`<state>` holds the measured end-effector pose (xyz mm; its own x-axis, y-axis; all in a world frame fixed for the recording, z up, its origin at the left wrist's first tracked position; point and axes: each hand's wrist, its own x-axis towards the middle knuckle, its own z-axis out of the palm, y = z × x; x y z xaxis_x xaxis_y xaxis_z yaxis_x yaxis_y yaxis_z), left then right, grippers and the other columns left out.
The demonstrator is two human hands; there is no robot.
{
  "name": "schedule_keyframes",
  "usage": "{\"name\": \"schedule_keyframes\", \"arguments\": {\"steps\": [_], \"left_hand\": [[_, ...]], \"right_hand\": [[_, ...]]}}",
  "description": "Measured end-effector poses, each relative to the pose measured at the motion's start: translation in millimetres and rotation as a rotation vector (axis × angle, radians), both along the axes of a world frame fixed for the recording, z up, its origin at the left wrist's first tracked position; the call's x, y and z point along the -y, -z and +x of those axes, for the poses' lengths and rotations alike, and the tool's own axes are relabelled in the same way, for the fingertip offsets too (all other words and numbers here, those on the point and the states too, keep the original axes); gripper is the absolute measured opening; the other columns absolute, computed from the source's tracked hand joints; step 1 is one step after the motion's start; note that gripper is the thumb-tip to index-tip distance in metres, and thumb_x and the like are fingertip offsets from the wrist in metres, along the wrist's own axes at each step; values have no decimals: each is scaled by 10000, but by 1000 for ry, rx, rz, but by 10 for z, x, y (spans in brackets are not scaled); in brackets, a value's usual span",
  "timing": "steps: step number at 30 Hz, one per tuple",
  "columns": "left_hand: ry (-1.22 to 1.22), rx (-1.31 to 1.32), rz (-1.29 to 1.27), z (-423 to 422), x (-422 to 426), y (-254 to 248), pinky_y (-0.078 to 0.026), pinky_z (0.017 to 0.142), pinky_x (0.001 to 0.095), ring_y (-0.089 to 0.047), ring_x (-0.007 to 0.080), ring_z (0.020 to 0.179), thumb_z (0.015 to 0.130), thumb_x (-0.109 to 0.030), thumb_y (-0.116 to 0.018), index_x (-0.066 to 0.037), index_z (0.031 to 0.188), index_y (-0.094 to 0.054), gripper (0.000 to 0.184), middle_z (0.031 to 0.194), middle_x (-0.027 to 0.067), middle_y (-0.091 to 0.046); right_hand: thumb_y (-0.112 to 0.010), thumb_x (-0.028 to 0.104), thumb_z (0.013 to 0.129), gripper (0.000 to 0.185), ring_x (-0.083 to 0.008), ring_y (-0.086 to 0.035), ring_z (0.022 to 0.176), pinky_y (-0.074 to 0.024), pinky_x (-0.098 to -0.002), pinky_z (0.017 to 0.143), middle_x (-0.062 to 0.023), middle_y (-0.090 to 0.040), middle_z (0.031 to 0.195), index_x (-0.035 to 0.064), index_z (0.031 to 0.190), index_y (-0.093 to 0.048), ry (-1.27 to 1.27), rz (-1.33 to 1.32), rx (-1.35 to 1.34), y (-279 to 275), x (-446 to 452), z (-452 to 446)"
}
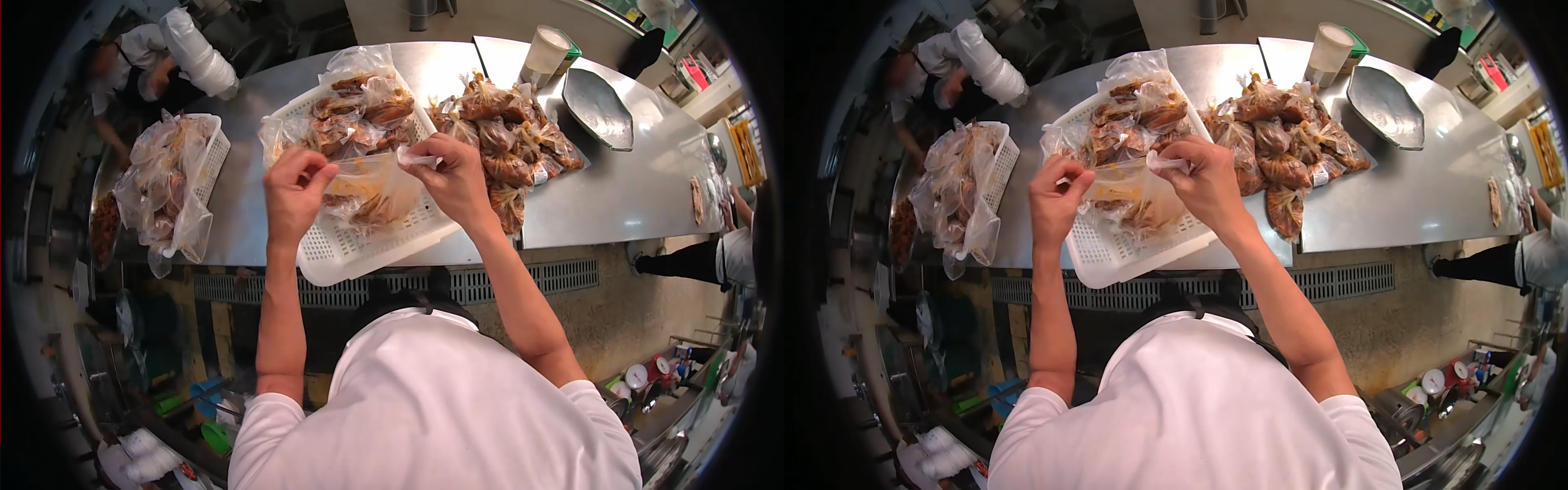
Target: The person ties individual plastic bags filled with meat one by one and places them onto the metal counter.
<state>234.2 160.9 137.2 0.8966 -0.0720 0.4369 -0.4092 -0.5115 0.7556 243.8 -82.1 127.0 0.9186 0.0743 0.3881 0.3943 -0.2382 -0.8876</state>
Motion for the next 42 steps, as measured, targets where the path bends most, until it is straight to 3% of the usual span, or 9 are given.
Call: {"name": "schedule_keyframes", "arguments": {"steps": [11, 15, 19, 24, 27, 33, 36, 40, 42], "left_hand": [[61, 86, -131, -50, 140, -202, -484, 502, 242, -539, 82, 637, 897, 43, -687, 15, 830, -589, 122, 840, 26, -537], [288, 73, -428, 71, 217, 80, -537, 625, 244, -573, 105, 799, 889, 1, -722, -21, 1050, -575, 219, 1008, 23, -553], [242, 167, -33, -23, 488, 468, -539, 680, 277, -616, 116, 885, 822, -55, -797, -23, 1127, -588, 371, 1080, 66, -604], [141, -89, 35, 37, 405, 171, -547, 688, 274, -663, 102, 770, 820, 1, -757, 12, 1004, -691, 195, 849, 63, -700], [130, -151, -159, -21, 609, -191, -548, 694, 248, -649, 76, 800, 860, 27, -727, 13, 1019, -721, 160, 868, 30, -713], [475, -122, -376, -107, 805, -179, -513, 914, 285, -591, 129, 1114, 914, -66, -724, -35, 1331, -588, 439, 1213, 77, -636], [-67, 32, -100, -185, 666, -60, -455, 1035, 420, -519, 259, 1269, 902, -155, -735, -100, 1470, -429, 648, 1361, 130, -539], [86, -240, -517, -162, 756, 787, -405, 1103, 427, -465, 287, 1355, 905, -114, -698, -47, 1495, -343, 692, 1404, 182, -504], [70, -219, -407, -178, 747, 825, -386, 1122, 416, -464, 279, 1360, 896, -93, -695, -44, 1485, -349, 685, 1414, 182, -498]], "right_hand": [[-770, 4, 793, 84, -215, -642, 679, -495, -333, 620, -118, -676, 785, -6, 860, -721, 23, -19, 23, -3, -7, 37], [-766, 26, 808, 98, -207, -637, 667, -495, -327, 621, -127, -675, 786, -11, 881, -713, 56, 0, 52, -112, -98, -33], [-738, 51, 901, 73, -63, -579, 608, -470, -244, 548, -8, -637, 698, -18, 909, -713, -53, 66, -73, 55, -233, -10], [-841, 239, 821, 560, -203, -638, 1111, -521, -321, 886, -98, -663, 1194, 48, 1295, -611, -139, 358, 93, 304, -186, -72], [-916, 344, 725, 1043, -255, -448, 1376, -390, -392, 1124, -136, -473, 1440, 68, 1530, -313, -74, 180, 206, 540, -316, -194], [-596, 240, 1025, 440, -262, -627, 1161, -508, -361, 996, -137, -638, 1234, 10, 1377, -463, -7, 426, -143, 804, -654, -151], [-462, 214, 1086, 266, -224, -627, 1165, -518, -359, 986, -144, -649, 1290, 36, 1245, -579, -325, 1127, -391, 613, -467, -106], [-466, 323, 1080, 328, -245, -512, 1334, -414, -399, 1127, -173, -542, 1448, 49, 1218, -585, -443, 1056, -269, 556, -497, -102], [-464, 335, 1079, 342, -269, -442, 1405, -314, -417, 1192, -178, -519, 1473, 49, 1210, -597, -390, 757, -111, 618, -493, -111]]}}
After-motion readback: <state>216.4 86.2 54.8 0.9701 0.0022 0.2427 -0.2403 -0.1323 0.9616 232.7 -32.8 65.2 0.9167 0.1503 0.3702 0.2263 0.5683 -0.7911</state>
